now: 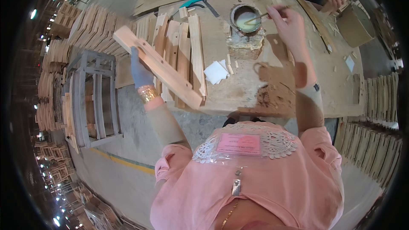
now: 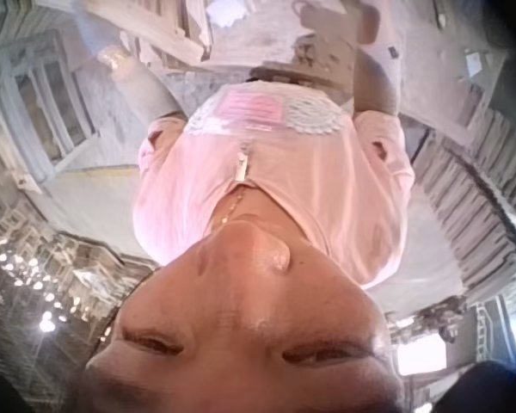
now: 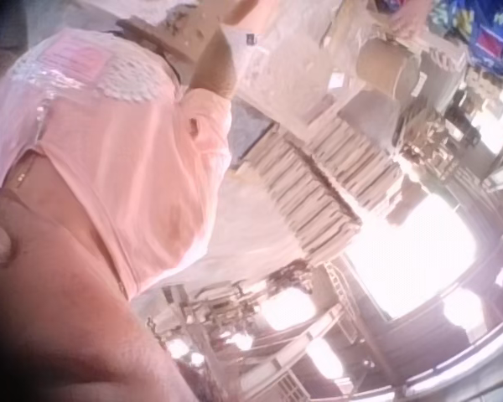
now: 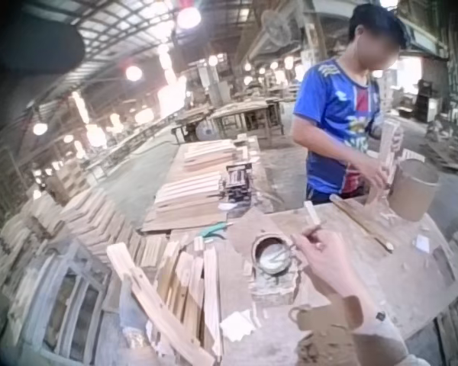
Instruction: The person applies glue to small wooden pieces using a brush and a container of white adhesive. They handle the pieces one at a time, dip the brush, and apply glue to the surfaces and holes of the wood before placing them on the table.
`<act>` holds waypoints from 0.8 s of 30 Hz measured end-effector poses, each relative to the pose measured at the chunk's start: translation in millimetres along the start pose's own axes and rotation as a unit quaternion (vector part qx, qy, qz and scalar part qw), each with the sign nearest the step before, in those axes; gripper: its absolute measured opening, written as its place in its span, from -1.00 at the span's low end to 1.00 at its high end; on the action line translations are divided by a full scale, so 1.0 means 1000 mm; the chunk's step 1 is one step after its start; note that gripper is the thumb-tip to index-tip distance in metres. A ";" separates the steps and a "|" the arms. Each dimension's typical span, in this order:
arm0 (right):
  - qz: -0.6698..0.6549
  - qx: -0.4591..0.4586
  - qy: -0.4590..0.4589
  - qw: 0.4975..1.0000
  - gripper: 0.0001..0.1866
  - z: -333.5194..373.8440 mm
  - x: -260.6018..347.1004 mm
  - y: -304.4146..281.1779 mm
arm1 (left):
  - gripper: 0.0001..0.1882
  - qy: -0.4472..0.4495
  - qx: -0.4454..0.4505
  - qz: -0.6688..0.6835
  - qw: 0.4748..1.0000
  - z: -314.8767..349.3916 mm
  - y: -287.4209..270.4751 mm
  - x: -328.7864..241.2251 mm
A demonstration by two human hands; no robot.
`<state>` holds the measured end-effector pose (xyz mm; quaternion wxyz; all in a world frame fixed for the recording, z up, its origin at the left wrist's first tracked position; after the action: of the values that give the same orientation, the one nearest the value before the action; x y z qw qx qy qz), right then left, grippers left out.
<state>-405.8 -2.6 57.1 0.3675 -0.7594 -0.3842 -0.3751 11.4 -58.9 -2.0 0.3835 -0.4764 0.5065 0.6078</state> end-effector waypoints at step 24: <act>0.196 0.104 0.066 0.973 -0.08 -0.055 -0.025 0.035 | -0.48 -0.111 0.002 0.126 0.986 0.093 -0.042 0.044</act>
<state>-402.3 -71.8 51.2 0.5354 -0.7511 -0.2394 -0.3031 22.3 39.6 -52.0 0.3585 -0.3375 0.5177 0.6997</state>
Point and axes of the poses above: each hand's wrist, its own z-axis away from the middle knuckle, its own y-axis out of the palm, x = y × z, the point moved 6 cm from there along -z, towards the middle knuckle, and after that the axes turned 8 degrees about -z, right-handed, at the moved point
